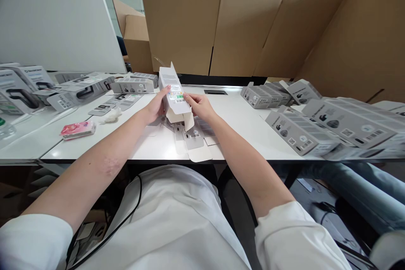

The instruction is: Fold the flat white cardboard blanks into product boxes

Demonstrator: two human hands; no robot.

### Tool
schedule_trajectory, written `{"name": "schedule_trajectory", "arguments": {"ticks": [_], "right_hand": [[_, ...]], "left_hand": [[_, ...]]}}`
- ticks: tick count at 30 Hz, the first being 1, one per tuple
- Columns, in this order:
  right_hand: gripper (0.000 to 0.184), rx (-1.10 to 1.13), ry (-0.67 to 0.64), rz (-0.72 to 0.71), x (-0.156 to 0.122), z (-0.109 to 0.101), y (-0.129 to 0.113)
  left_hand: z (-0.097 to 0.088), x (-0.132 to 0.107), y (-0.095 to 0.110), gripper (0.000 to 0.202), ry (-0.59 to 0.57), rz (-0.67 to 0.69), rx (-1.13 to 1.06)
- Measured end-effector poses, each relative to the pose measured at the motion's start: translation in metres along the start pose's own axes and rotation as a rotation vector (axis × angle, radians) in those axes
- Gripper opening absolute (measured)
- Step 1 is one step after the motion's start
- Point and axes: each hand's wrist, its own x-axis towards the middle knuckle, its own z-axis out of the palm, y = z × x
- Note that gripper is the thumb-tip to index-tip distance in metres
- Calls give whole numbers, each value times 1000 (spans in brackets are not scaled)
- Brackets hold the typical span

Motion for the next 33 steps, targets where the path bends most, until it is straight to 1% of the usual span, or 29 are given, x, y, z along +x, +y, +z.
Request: {"name": "schedule_trajectory", "arguments": {"ticks": [2, 4, 6, 9, 13, 16, 19, 26, 30, 33], "right_hand": [[73, 5, -9, -21, 1, 0, 2], [79, 2, -22, -34, 2, -1, 4], [79, -14, -26, -29, 1, -1, 3], [68, -67, -30, 7, 0, -2, 1], [44, -179, -11, 64, -2, -3, -1], [43, -212, -61, 77, -4, -3, -3], [41, -198, -105, 84, -6, -2, -4], [47, -173, -85, 78, -6, 0, -7], [58, -187, -91, 66, -7, -1, -9], [66, -195, -90, 45, -7, -2, -9]], "left_hand": [[-1, 1, -2, 108, 49, -17, 42], [-2, 4, -3, 99, 120, -3, 75], [-4, 5, -2, 93, 172, 22, 72], [-5, 5, 4, 95, 219, 56, 30], [-6, 1, 14, 100, 255, 109, -2], [-6, -1, 18, 101, 251, 113, 6], [-6, 0, 16, 100, 263, 96, 4], [-9, 5, 11, 95, 279, 104, -6], [-11, 6, 11, 91, 285, 123, -38], [-9, 3, 13, 93, 263, 119, -25]]}}
